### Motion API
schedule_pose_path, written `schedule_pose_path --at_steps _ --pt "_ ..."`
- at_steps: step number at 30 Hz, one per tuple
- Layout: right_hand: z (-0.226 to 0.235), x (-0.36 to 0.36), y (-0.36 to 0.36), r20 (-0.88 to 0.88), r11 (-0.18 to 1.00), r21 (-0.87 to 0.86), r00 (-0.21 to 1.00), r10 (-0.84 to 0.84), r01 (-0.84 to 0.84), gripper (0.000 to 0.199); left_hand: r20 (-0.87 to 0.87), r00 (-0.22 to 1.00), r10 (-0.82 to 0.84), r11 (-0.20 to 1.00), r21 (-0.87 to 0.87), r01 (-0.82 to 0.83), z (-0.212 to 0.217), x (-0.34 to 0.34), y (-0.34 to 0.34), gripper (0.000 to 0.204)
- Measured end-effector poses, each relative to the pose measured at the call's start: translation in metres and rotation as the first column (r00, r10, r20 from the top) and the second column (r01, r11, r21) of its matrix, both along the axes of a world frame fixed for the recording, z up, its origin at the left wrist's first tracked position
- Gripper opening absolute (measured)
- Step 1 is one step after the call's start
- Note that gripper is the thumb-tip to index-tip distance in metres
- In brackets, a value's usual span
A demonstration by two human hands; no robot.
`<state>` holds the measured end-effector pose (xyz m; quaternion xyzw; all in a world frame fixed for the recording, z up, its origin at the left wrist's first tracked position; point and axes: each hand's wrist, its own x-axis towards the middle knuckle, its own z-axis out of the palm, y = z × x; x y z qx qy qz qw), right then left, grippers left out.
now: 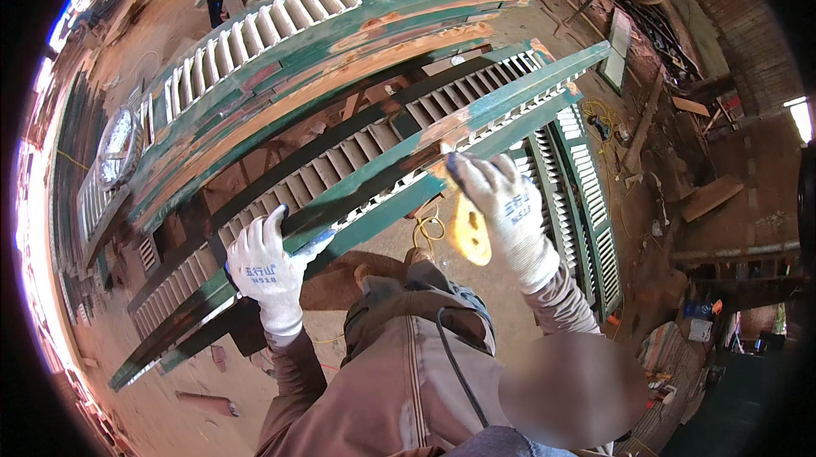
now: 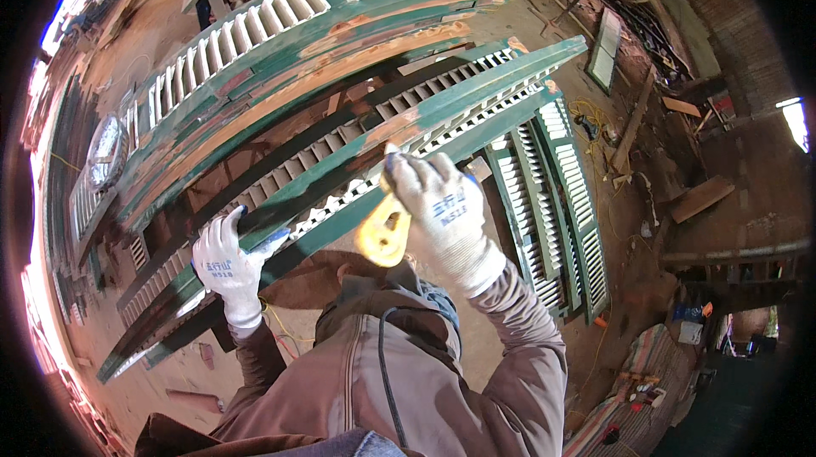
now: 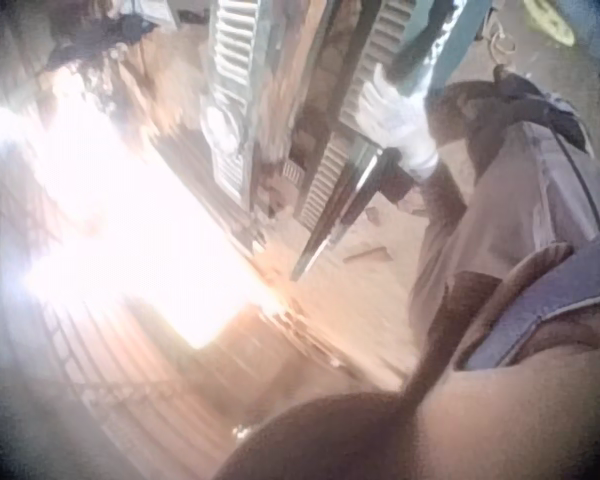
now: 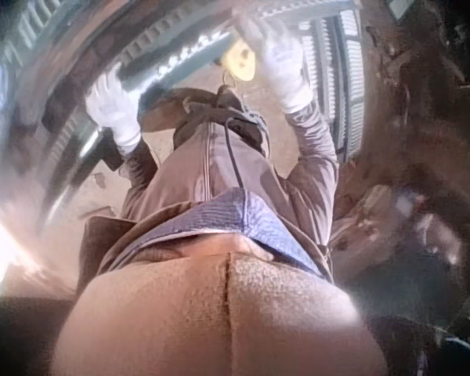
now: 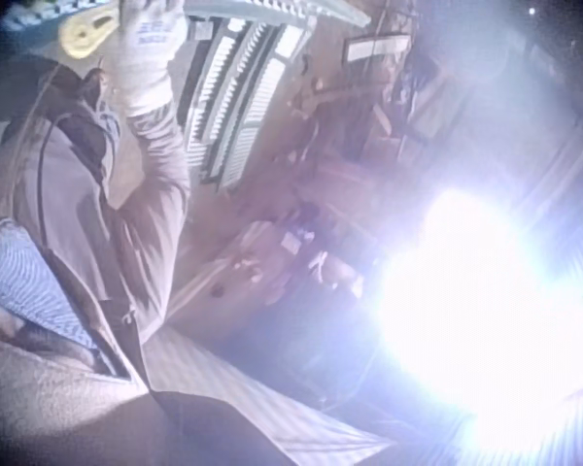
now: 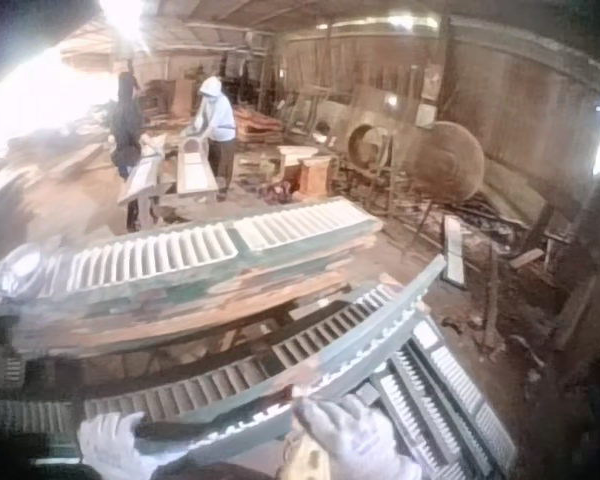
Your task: The person applies a brown wood stain to a green wooden louvered shutter using a yellow brush, repeatedly dipping the brush into a small container and coating the slats and frame. The person repositions the shutter to reach different sections and continues applying the stain across the surface.
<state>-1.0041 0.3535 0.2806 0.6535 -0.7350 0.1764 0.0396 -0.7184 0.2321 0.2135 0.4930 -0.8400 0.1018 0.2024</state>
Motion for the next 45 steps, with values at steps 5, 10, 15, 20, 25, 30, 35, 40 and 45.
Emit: schedule_pose_path --at_steps 5,10,15,20,25,30,35,40,45 --pt "-0.01 0.026 -0.002 0.33 0.951 -0.202 0.898 0.29 -0.233 0.039 -0.054 0.996 -0.076 0.996 -0.055 0.073 0.002 -0.003 -0.005 0.056" --pt "-0.029 0.011 0.034 0.982 0.961 0.051 0.16 -0.097 0.27 0.033 0.006 0.998 -0.055 0.998 -0.003 0.055 0.008 -0.009 -0.01 0.072" --pt "-0.058 -0.1 0.077 0.959 0.78 -0.188 0.282 0.016 0.596 0.039 -0.095 0.991 -0.093 0.994 -0.063 0.087 0.009 -0.027 -0.019 0.059" --pt "-0.067 -0.254 0.085 0.817 0.658 -0.332 0.555 -0.159 0.677 0.037 -0.157 0.984 0.086 0.996 0.042 -0.08 -0.006 -0.058 -0.022 0.04" --pt "-0.079 -0.41 0.052 0.567 0.719 -0.452 0.792 -0.225 0.528 0.032 -0.136 0.99 0.046 0.964 -0.254 -0.08 -0.035 -0.131 -0.023 0.036" --pt "-0.086 -0.484 0.026 0.37 0.719 -0.6 0.919 -0.139 0.35 0.03 0.22 0.965 0.143 0.72 -0.692 0.051 -0.058 -0.137 -0.043 0.043" --pt "-0.084 -0.509 0.003 -0.011 0.843 -0.526 0.99 -0.138 0.112 0.054 0.099 0.978 0.185 0.79 -0.606 -0.088 -0.08 -0.101 -0.058 0.035" --pt "-0.091 -0.515 -0.015 -0.134 0.877 -0.466 0.97 -0.203 0.119 0.052 -0.257 0.95 0.179 0.944 -0.228 -0.24 -0.041 -0.167 -0.041 0.037" --pt "-0.096 -0.505 -0.026 -0.194 0.9 -0.411 0.95 -0.245 0.148 0.054 -0.26 0.953 0.155 0.946 -0.24 -0.219 -0.042 -0.165 -0.038 0.042"
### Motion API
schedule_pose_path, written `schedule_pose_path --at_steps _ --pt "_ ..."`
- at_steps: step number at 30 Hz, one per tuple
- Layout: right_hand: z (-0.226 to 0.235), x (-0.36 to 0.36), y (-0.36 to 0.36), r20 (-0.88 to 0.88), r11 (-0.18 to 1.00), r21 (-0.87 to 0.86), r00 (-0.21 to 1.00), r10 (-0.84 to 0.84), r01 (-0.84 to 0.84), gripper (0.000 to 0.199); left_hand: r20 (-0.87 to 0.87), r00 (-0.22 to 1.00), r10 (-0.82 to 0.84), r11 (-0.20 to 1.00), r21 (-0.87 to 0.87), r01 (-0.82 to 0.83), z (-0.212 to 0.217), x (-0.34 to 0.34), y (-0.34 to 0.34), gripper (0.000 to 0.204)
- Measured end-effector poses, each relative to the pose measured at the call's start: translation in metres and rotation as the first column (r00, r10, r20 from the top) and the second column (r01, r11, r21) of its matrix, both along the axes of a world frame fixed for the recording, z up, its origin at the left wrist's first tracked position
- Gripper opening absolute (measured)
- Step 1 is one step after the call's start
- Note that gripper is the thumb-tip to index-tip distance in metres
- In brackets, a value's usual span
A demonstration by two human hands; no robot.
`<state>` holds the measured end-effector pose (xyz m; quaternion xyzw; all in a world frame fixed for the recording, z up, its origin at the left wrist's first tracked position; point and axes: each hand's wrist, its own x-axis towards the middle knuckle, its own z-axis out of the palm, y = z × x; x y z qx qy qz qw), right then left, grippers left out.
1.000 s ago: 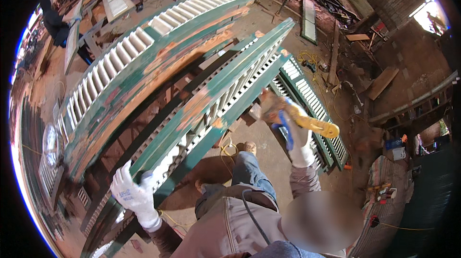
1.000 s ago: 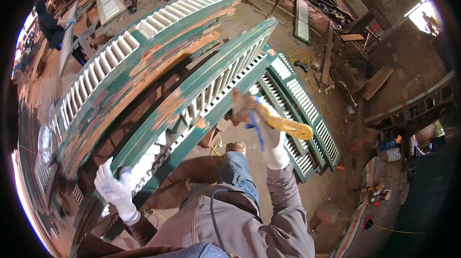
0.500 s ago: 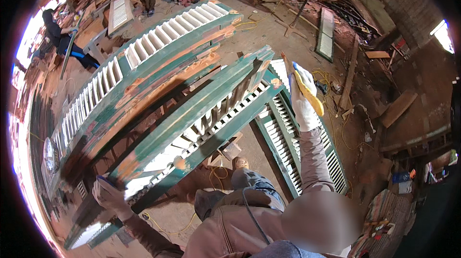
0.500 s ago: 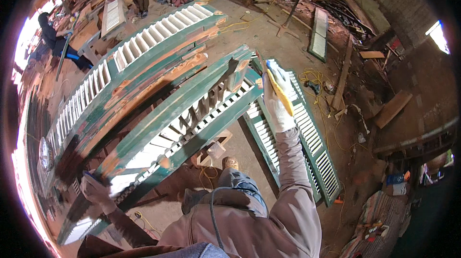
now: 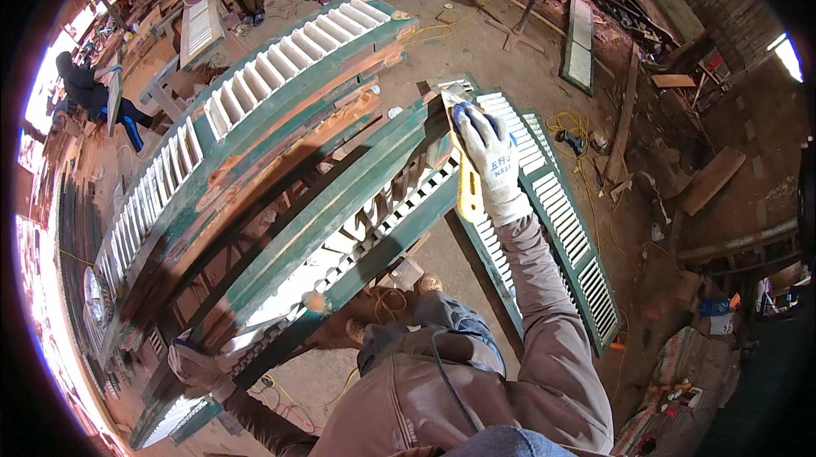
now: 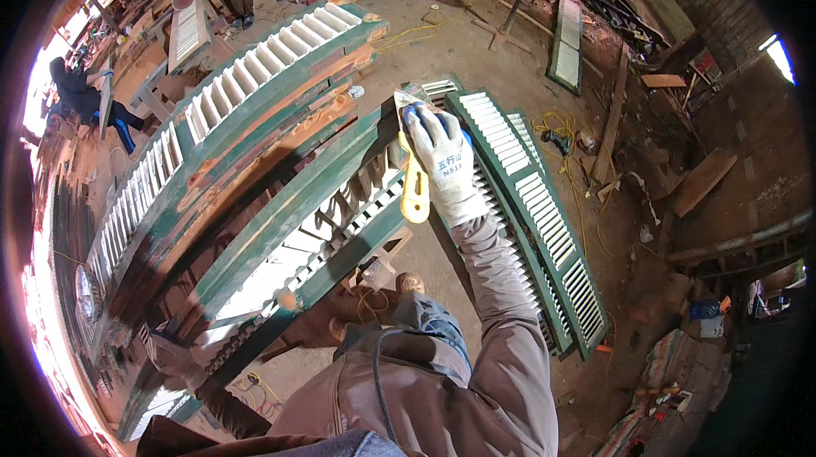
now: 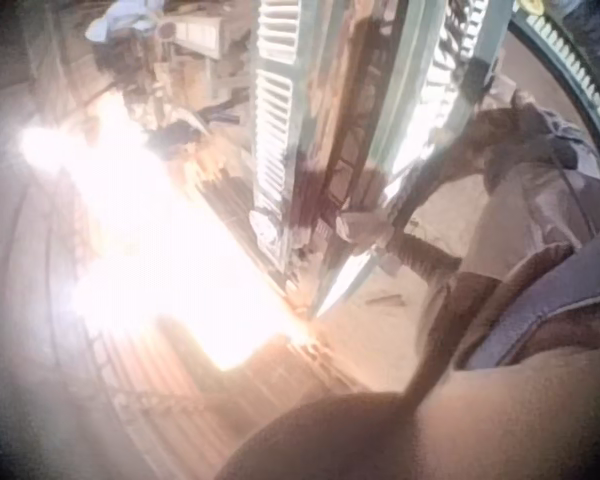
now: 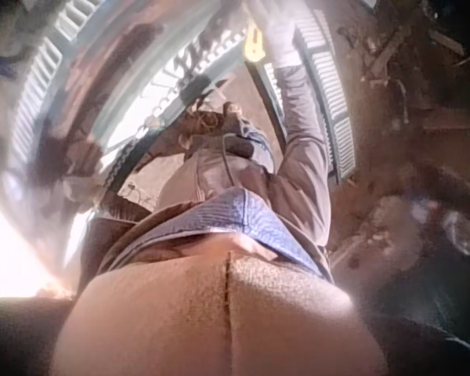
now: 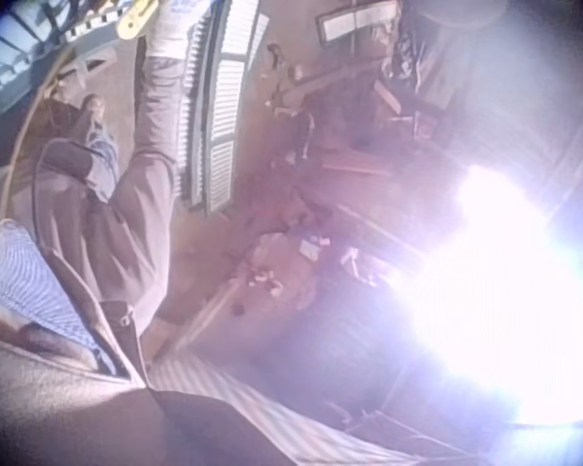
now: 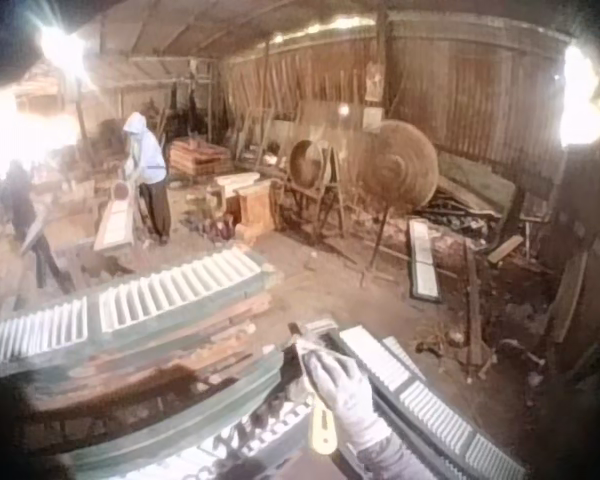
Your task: The person applies a brown wood stain to a green wooden louvered shutter using a yellow brush, repeatedly dipping the brush into a small container and coating the slats and frame. The person repositions the shutter to reach different sections and continues applying the stain across the surface.
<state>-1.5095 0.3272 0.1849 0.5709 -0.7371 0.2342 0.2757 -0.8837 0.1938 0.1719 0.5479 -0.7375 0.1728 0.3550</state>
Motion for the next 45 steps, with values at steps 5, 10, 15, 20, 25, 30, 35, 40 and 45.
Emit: schedule_pose_path --at_steps 5,10,15,20,25,30,35,40,45 --pt "-0.001 0.034 0.006 -0.137 0.985 0.134 0.986 -0.09 0.109 0.051 0.011 1.0 -0.002 1.0 -0.027 0.002 -0.011 0.02 -0.004 0.041" --pt "0.019 0.033 0.023 0.047 0.999 0.032 0.998 -0.041 0.04 0.042 0.195 0.98 0.024 0.93 -0.364 0.05 -0.04 0.056 -0.003 0.027" --pt "0.034 0.01 0.02 0.097 0.996 0.049 0.993 -0.073 0.069 0.04 0.088 0.995 -0.039 0.964 -0.259 0.061 -0.031 0.032 0.006 0.029" --pt "0.028 0.03 0.026 0.055 0.99 0.13 0.998 0.038 -0.045 0.036 -0.076 0.997 -0.027 1.0 -0.014 0.026 -0.003 -0.001 0.022 0.048" --pt "0.048 0.016 0.027 0.175 0.998 0.035 0.984 0.039 -0.046 0.042 0.125 0.992 0.005 0.991 -0.132 0.012 -0.028 0.035 0.023 0.05" --pt "0.045 0.024 0.028 0.111 0.988 0.145 0.992 -0.068 0.052 0.046 -0.055 0.996 -0.069 0.998 -0.015 0.068 0.002 -0.005 0.033 0.049" --pt "0.043 0.035 0.046 0.22 0.98 0.067 0.961 0.168 -0.187 0.042 0.121 0.992 0.04 0.991 -0.129 -0.025 -0.026 0.039 0.026 0.048" --pt "0.06 0.004 0.039 0.217 1.0 0.003 0.976 -0.027 0.027 0.034 -0.092 0.995 -0.027 1.0 0.013 0.028 -0.005 0.002 0.03 0.048" --pt "0.055 0.014 0.029 0.172 0.991 0.112 0.984 0.051 -0.071 0.039 -0.07 0.996 -0.05 0.999 -0.014 0.049 0.0 -0.003 0.034 0.048"
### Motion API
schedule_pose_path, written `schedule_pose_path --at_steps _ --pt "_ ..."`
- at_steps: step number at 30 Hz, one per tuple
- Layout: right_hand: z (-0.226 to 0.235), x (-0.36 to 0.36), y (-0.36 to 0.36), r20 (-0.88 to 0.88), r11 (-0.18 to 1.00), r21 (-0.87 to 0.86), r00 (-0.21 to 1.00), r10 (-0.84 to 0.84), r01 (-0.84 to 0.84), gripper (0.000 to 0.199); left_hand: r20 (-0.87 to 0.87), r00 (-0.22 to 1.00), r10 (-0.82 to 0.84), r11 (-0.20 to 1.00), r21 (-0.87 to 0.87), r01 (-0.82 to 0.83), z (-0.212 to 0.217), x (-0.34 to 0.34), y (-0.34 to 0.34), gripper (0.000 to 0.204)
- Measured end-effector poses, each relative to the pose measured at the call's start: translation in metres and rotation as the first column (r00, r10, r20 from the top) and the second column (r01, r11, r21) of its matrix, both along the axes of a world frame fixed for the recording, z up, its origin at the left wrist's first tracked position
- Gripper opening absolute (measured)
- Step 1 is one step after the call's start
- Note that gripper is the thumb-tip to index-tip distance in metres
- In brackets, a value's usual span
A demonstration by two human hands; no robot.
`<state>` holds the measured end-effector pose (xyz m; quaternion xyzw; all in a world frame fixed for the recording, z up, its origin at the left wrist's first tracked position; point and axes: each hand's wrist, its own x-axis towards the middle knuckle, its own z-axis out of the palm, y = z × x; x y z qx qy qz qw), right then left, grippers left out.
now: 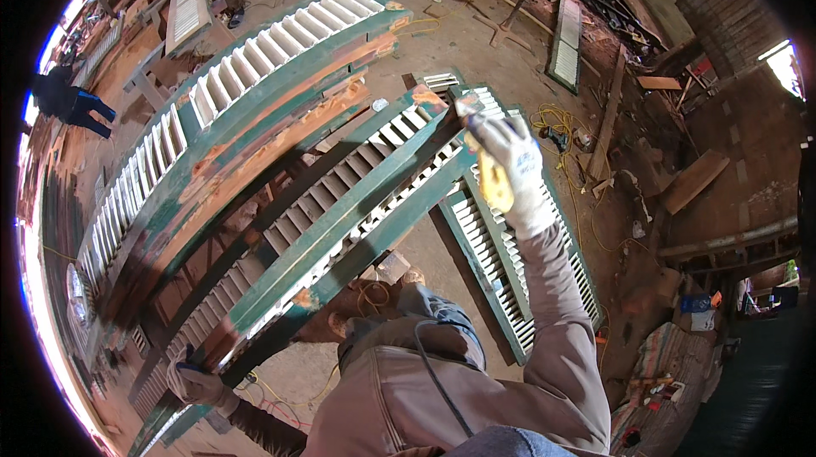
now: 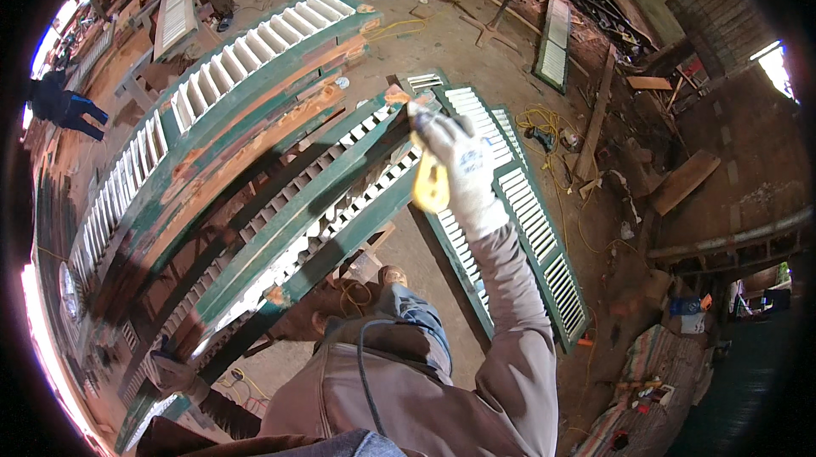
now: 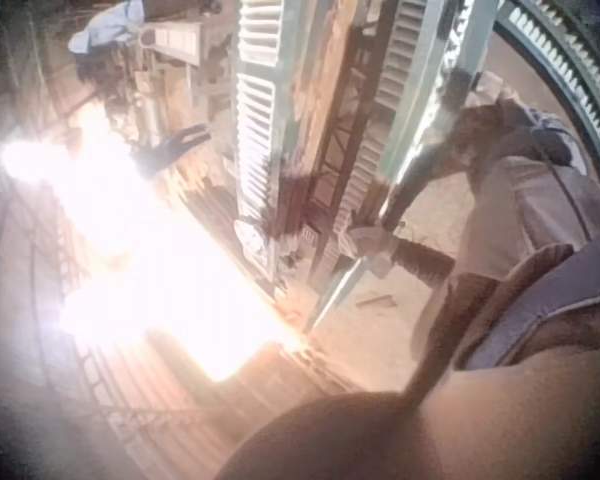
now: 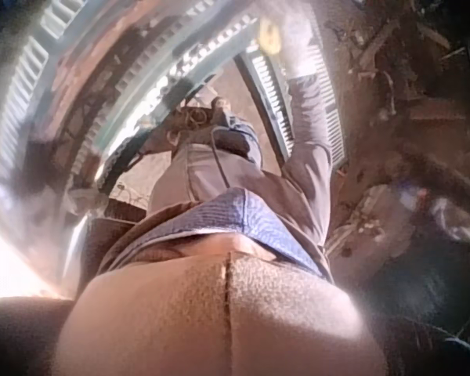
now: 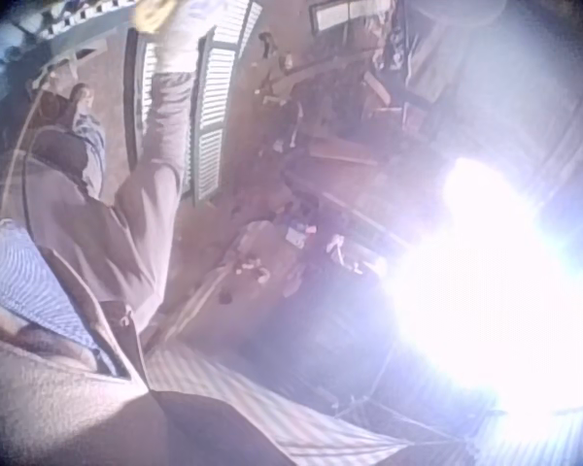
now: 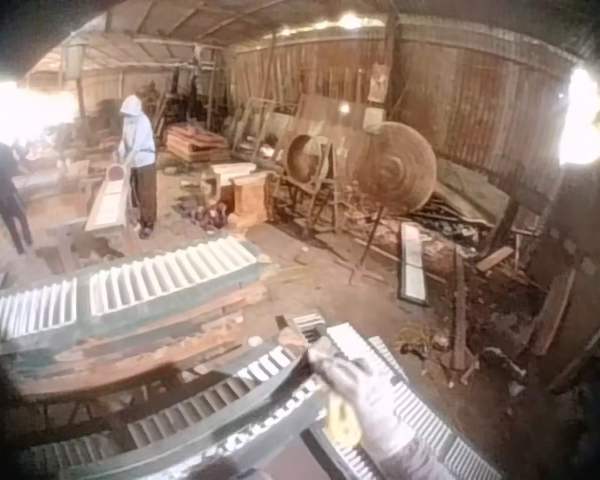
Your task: The person applies a brown wood stain to a green wooden louvered shutter using a yellow brush, repeatedly dipping the brush into a small container and coating the slats and frame. The person repositions the shutter to reach different sections and continues applying the stain across the surface.
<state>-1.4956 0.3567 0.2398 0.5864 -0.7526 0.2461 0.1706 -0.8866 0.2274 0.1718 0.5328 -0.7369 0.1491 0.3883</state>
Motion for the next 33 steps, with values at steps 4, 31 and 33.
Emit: schedule_pose_path --at_steps 4,31,33 --pt "-0.004 0.039 0.025 0.045 0.981 0.043 0.981 0.189 -0.191 0.042 0.006 1.0 0.001 1.0 -0.004 -0.001 0.001 -0.001 0.003 0.048" --pt "-0.003 -0.136 0.017 -0.363 0.804 0.322 0.719 0.593 -0.5 0.045 -0.084 0.996 0.009 0.999 0.05 -0.005 -0.007 0.008 0.013 0.05" --pt "0.006 -0.137 0.018 -0.352 0.81 0.283 0.73 0.586 -0.514 0.045 -0.036 0.999 0.023 0.999 0.024 -0.022 -0.006 0.01 0.015 0.051"
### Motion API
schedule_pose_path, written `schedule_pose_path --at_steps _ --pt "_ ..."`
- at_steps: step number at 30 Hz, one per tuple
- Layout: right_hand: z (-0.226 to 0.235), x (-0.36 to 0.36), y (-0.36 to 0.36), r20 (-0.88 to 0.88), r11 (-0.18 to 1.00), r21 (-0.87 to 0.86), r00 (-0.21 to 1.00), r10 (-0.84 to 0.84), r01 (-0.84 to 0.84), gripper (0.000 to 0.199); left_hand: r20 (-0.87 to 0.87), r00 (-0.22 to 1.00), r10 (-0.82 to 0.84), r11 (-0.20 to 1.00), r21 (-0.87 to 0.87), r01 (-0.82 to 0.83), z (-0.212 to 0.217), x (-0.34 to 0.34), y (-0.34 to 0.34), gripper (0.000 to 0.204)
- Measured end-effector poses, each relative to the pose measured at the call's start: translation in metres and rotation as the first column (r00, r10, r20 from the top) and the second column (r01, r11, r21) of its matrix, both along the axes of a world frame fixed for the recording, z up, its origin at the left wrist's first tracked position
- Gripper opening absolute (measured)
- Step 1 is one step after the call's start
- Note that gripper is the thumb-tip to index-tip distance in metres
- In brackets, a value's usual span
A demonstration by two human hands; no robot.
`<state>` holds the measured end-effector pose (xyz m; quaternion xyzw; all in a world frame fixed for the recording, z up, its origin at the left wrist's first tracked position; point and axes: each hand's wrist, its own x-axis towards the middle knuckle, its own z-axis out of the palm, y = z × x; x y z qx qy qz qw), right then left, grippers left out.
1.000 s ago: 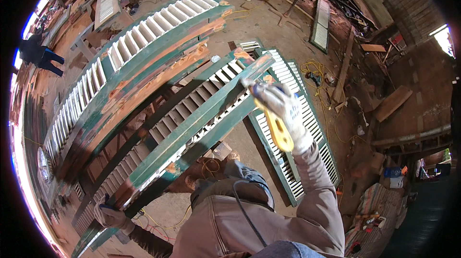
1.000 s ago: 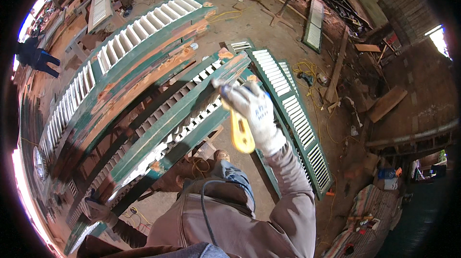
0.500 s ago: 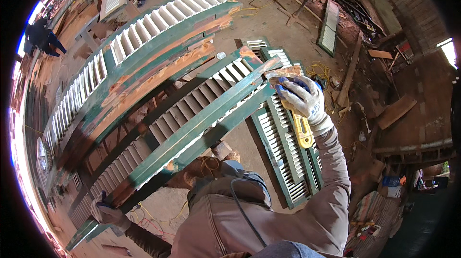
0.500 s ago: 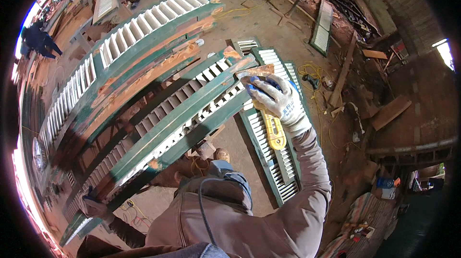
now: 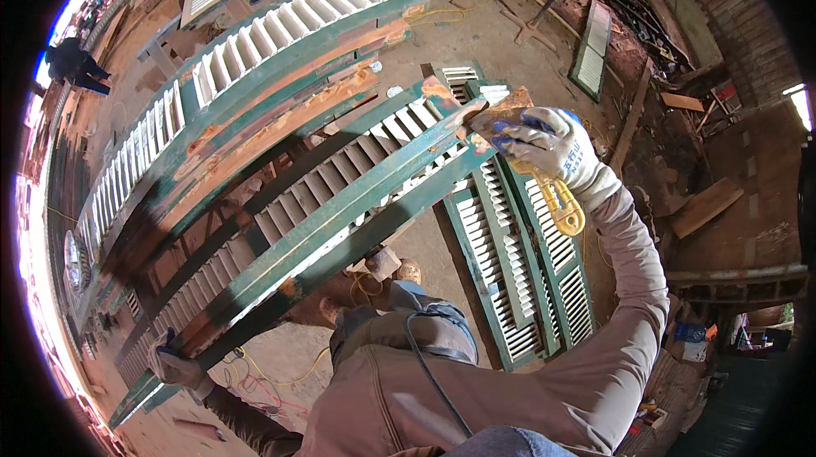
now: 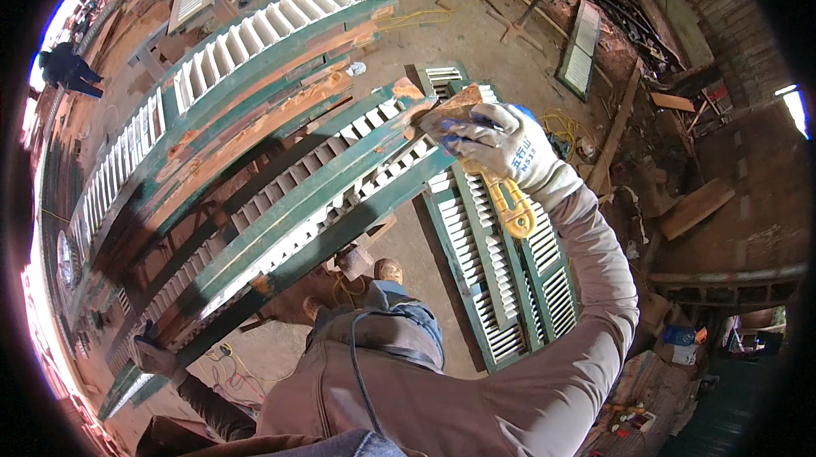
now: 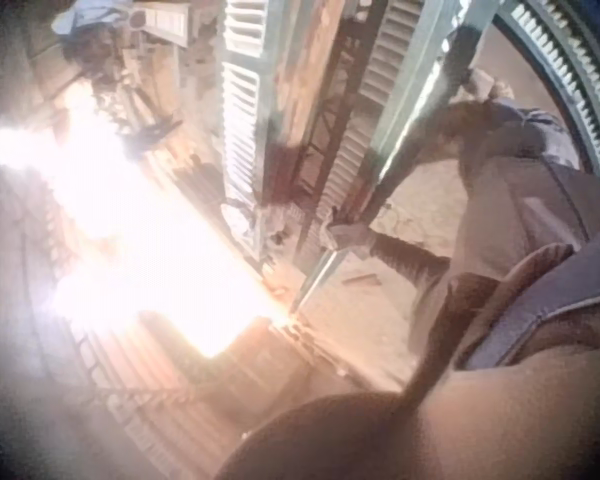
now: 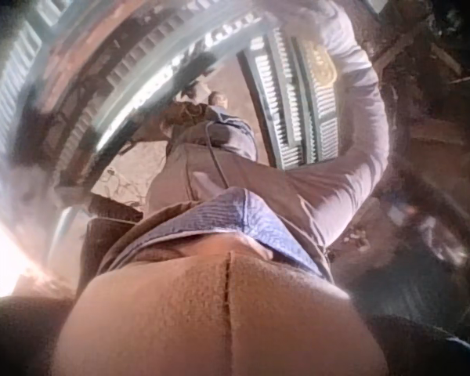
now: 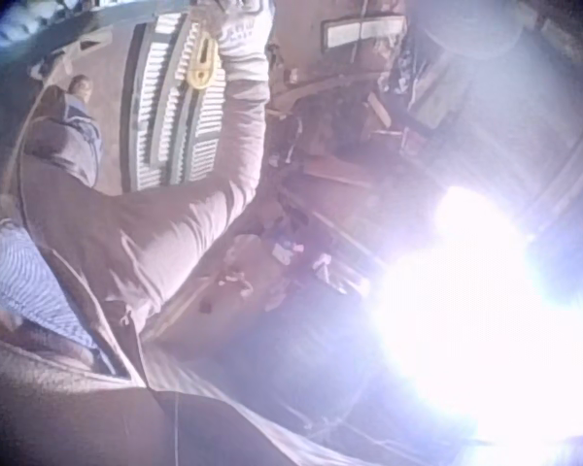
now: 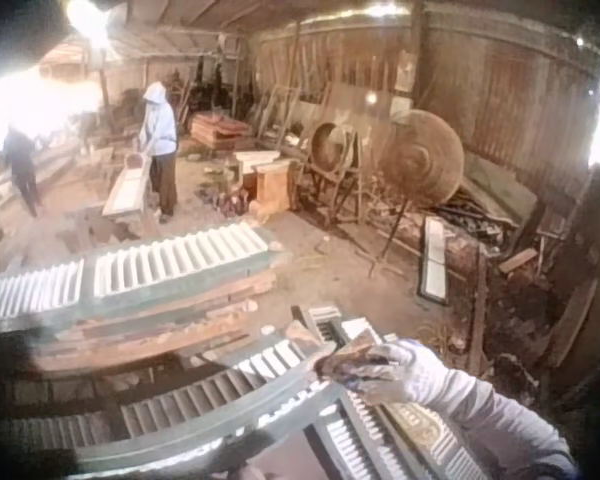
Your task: The person applies a brown wood stain to a green wooden louvered shutter using a yellow brush, repeatedly dipping the brush into a small container and coating the slats and frame. The person repositions the shutter to reach different sections and continues applying the stain across the surface.
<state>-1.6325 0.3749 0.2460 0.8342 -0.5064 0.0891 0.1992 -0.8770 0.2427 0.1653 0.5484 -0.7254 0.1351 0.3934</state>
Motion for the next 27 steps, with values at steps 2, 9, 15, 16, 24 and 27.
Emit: schedule_pose_path --at_steps 2,9,15,16,24,27 --pt "0.006 0.007 0.005 0.029 0.998 -0.045 0.998 -0.049 0.051 0.044 -0.005 1.0 -0.011 1.0 0.001 0.011 0.001 0.002 -0.001 0.05" --pt "-0.017 0.063 0.024 0.32 0.912 -0.073 0.875 -0.362 0.404 0.039 0.013 0.999 0.034 0.999 -0.028 -0.033 0.008 -0.013 0.002 0.048" --pt "0.008 0.122 0.019 0.347 0.888 0.119 0.819 -0.457 0.445 0.046 0.008 1.0 -0.009 0.999 -0.052 0.009 0.009 -0.016 0.008 0.046" --pt "0.006 0.128 0.021 0.314 0.884 0.117 0.828 -0.465 0.452 0.045 -0.017 1.0 -0.013 0.999 -0.046 0.012 0.008 -0.018 0.008 0.046" --pt "-0.007 0.137 0.03 0.44 0.845 -0.034 0.767 -0.466 0.533 0.046 0.036 0.999 -0.009 0.998 -0.063 0.011 0.005 -0.011 0.017 0.047" --pt "-0.016 0.146 0.025 0.444 0.794 -0.054 0.727 -0.524 0.605 0.047 0.054 0.999 0.003 0.998 -0.07 0.0 0.003 -0.01 0.021 0.045"
